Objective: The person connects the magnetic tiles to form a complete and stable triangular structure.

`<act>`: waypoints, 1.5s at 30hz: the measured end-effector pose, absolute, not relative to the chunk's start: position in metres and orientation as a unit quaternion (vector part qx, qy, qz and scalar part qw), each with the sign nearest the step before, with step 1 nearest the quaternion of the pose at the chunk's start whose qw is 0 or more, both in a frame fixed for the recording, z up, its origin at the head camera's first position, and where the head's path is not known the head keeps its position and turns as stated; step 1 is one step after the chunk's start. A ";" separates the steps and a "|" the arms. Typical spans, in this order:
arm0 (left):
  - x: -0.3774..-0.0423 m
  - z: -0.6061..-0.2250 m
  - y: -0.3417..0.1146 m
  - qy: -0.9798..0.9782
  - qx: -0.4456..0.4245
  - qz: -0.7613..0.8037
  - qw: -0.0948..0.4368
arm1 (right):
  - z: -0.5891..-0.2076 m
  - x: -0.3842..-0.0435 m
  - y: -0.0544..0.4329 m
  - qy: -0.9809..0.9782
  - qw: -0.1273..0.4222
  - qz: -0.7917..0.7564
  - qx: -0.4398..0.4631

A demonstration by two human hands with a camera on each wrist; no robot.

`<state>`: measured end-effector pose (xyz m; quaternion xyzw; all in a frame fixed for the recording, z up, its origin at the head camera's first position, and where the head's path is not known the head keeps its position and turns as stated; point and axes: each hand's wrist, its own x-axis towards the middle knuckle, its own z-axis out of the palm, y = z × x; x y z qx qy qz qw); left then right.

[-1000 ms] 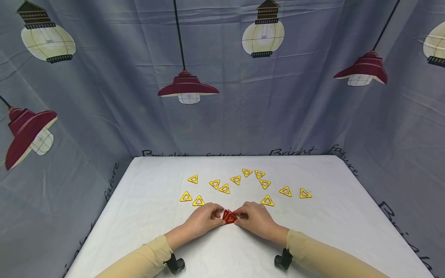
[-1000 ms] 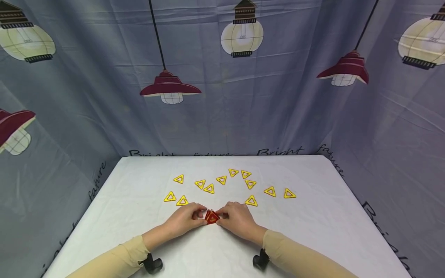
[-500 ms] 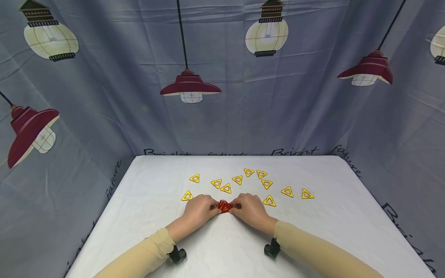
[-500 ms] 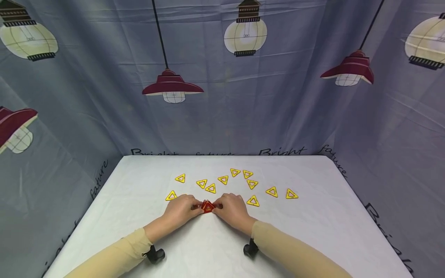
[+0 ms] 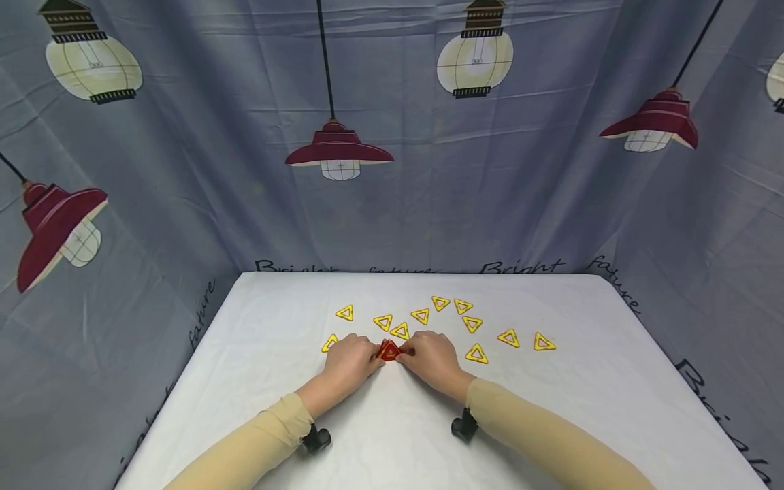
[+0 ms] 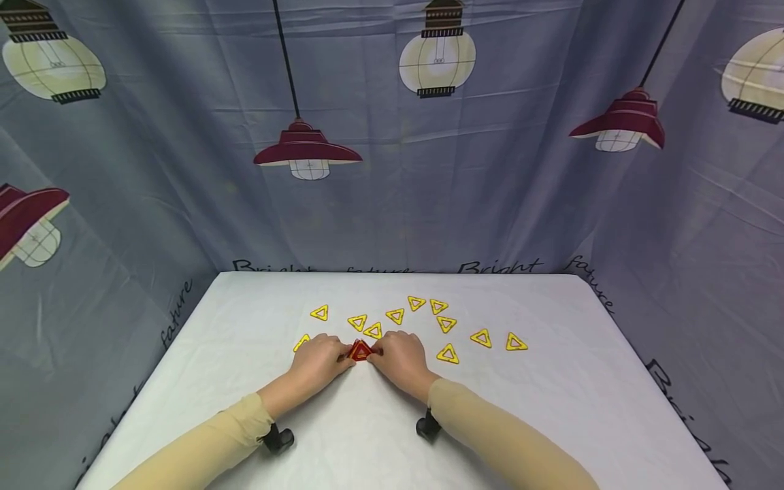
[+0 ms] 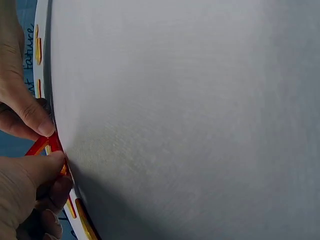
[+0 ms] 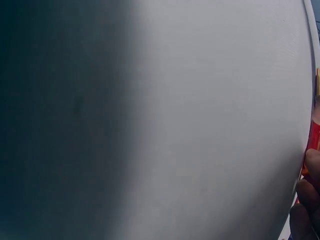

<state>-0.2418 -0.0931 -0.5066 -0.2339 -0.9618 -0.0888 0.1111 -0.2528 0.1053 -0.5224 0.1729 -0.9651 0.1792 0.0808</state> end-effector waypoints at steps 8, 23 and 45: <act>-0.244 -0.506 -0.092 -0.966 -0.227 -0.058 0.113 | -0.523 -0.256 0.099 -0.964 0.099 0.170 0.178; -0.250 -0.506 -0.096 -0.970 -0.207 -0.087 0.096 | -0.522 -0.261 0.097 -0.966 0.081 0.175 0.171; -0.249 -0.502 -0.136 -0.961 -0.190 -0.158 0.124 | -0.517 -0.251 0.115 -0.962 0.021 0.218 0.164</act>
